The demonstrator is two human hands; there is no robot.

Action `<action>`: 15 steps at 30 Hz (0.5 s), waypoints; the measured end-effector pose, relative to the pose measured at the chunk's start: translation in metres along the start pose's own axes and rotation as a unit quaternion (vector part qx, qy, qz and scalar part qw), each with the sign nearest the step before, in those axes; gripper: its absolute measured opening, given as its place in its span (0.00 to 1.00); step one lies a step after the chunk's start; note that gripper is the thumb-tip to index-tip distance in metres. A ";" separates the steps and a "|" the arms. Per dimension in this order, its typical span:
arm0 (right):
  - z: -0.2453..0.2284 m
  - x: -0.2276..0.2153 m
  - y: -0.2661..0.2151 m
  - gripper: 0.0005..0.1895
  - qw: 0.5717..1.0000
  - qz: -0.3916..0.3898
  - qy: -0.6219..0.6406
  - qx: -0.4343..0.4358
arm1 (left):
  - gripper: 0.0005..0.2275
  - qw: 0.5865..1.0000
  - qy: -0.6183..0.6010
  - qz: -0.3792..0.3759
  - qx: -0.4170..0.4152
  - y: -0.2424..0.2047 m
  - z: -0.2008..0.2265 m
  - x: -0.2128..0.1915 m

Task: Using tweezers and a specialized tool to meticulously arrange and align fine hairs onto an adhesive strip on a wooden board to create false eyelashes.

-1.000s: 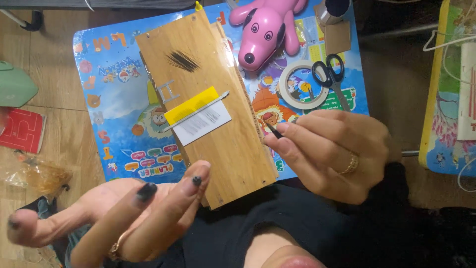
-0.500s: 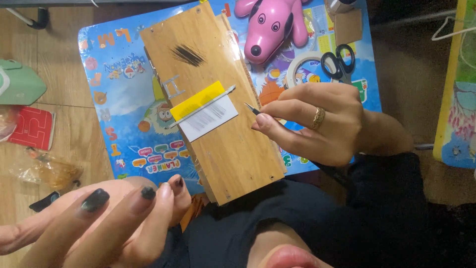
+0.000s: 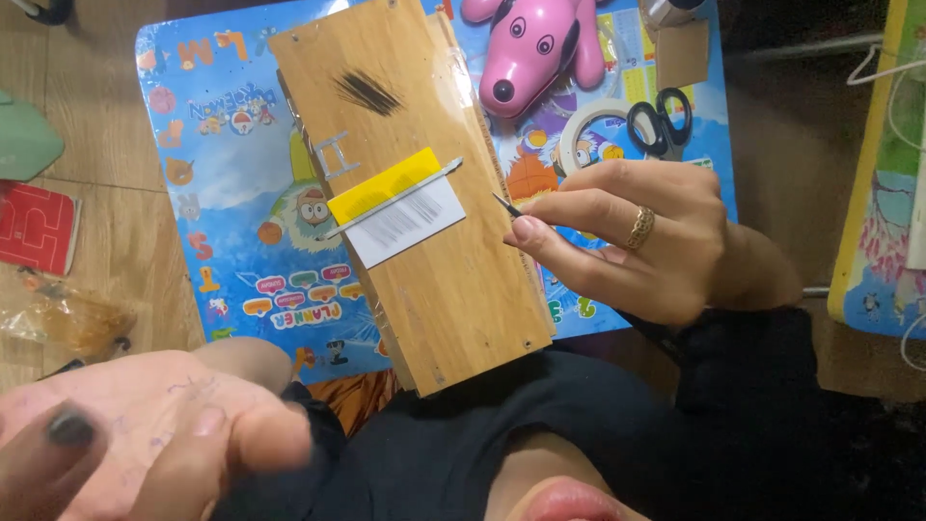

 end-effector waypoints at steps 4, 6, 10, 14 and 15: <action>-0.003 -0.001 -0.001 0.03 1.000 0.009 0.015 0.003 | 0.15 0.982 0.049 -0.053 0.176 0.002 0.027 -0.012; -0.001 0.000 -0.001 0.05 0.999 -0.002 0.028 0.017 | 0.12 0.986 0.029 -0.053 0.157 0.007 0.025 -0.014; -0.001 -0.001 -0.004 0.09 0.998 -0.018 0.045 0.037 | 0.10 0.990 0.000 -0.052 0.130 0.026 0.013 -0.016; -0.004 -0.009 -0.008 0.14 0.986 0.025 0.028 0.165 | 0.24 0.900 0.180 -0.125 0.377 -0.008 0.049 -0.024; 0.001 -0.018 -0.014 0.19 0.963 0.076 0.016 0.259 | 0.27 0.882 0.327 -0.115 0.319 -0.015 0.041 -0.036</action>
Point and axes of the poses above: each hand's wrist, its own y-axis towards the middle knuckle, its own x-axis out of the palm, z = x × y, the point moved 10 cm from there along y, towards the middle knuckle, and after that the axes turned 7 degrees about y, right-handed, at the moved point
